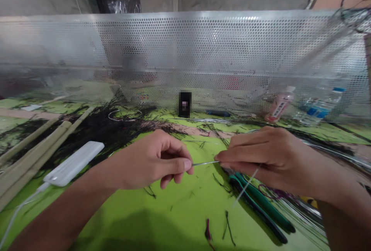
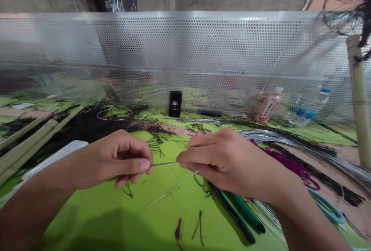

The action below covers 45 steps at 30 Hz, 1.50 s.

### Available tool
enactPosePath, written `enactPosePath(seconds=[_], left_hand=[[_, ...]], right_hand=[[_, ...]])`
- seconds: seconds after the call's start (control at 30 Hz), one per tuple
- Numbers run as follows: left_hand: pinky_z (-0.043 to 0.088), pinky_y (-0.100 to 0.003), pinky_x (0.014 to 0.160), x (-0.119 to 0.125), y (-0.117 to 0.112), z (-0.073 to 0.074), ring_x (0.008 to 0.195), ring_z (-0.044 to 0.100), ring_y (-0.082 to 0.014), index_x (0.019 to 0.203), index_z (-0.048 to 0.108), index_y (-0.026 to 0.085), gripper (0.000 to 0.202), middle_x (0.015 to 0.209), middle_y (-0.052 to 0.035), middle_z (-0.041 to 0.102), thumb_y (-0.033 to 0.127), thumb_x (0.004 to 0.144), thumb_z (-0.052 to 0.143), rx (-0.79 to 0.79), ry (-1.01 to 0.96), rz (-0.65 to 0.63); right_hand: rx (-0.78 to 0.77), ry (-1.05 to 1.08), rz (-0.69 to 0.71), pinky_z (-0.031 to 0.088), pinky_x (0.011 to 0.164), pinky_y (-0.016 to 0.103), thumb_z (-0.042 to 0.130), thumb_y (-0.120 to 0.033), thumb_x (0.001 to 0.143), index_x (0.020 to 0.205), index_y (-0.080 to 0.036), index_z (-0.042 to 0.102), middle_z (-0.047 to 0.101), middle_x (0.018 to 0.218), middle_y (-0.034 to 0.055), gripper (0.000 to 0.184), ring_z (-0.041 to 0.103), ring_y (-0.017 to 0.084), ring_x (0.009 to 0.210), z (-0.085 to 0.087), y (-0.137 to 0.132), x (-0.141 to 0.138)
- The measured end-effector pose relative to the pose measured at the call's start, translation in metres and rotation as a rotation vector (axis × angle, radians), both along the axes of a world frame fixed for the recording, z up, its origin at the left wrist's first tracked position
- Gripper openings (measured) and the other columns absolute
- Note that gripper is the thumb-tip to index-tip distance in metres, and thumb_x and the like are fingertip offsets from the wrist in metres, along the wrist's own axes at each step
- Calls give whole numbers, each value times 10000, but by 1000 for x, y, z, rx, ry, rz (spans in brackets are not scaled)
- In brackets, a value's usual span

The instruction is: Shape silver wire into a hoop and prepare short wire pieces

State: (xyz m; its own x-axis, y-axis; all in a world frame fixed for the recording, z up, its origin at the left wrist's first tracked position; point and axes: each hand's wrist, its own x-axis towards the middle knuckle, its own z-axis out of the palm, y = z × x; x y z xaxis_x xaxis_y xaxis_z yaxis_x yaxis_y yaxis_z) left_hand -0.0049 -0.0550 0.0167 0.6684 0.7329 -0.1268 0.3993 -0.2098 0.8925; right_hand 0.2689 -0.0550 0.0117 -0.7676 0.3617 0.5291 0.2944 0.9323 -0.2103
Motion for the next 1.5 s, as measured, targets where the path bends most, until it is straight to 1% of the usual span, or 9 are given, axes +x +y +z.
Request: enactPosePath(seconds=[0.17,0.33,0.6,0.73,0.97,1.13,1.27,1.4,1.5], left_hand=[[430,-146,465,-3,-6,3,512,542,-77,783,699,166,236,654,23,648,305,962,634,128,72,27],[406,-171,431,-5,-11,7,486,554,-100,777,719,177,249,635,6,667,326,954,626,270,154,24],[369,-165,417,-6,-12,9,442,520,-81,792,731,181,247,620,13,675,303,969,608,339,153,13],[342,-156,399,-9,-15,12,426,487,-65,795,744,184,228,612,21,679,275,963,619,408,109,12],[364,-132,397,-16,-22,15,407,491,-43,825,767,199,187,593,47,671,256,956,645,457,79,27],[375,-146,383,-17,-21,17,408,493,-61,831,770,206,156,585,41,662,269,936,673,411,35,80],[386,-136,382,-17,-20,18,414,500,-61,835,767,211,146,596,41,670,280,934,685,385,14,94],[390,-122,381,-19,-21,17,404,504,-51,845,774,230,136,605,54,684,277,939,688,420,9,84],[401,-113,390,-19,-22,16,403,518,-47,852,773,239,127,601,61,687,262,944,688,446,17,72]], right_hand=[[-243,-39,-13,494,646,218,645,-196,1009,976,-179,783,768,842,31,143,699,102,729,3,3,9],[-403,-103,-26,478,628,251,641,-236,985,921,-172,767,763,828,33,154,675,116,702,3,11,17],[-376,-80,42,408,569,242,597,-187,981,858,-169,697,678,727,6,160,558,102,612,0,14,13],[-369,-8,81,391,545,222,574,-242,1015,809,-161,667,620,676,-7,240,510,87,582,2,10,14],[-351,45,133,431,556,198,686,-192,954,976,-181,722,704,760,-10,43,587,83,615,4,8,16],[-161,129,52,480,608,220,665,-87,931,949,-215,715,719,812,-7,139,638,87,661,7,-2,15],[-114,128,2,506,615,233,649,-113,962,970,-220,726,724,829,7,132,659,105,684,11,-10,14],[-177,97,5,470,582,222,595,-154,1008,923,-196,718,696,765,3,155,610,90,629,14,-11,12],[-277,102,52,442,550,194,633,-155,980,889,-192,701,681,731,-23,120,582,70,598,12,-7,11]])
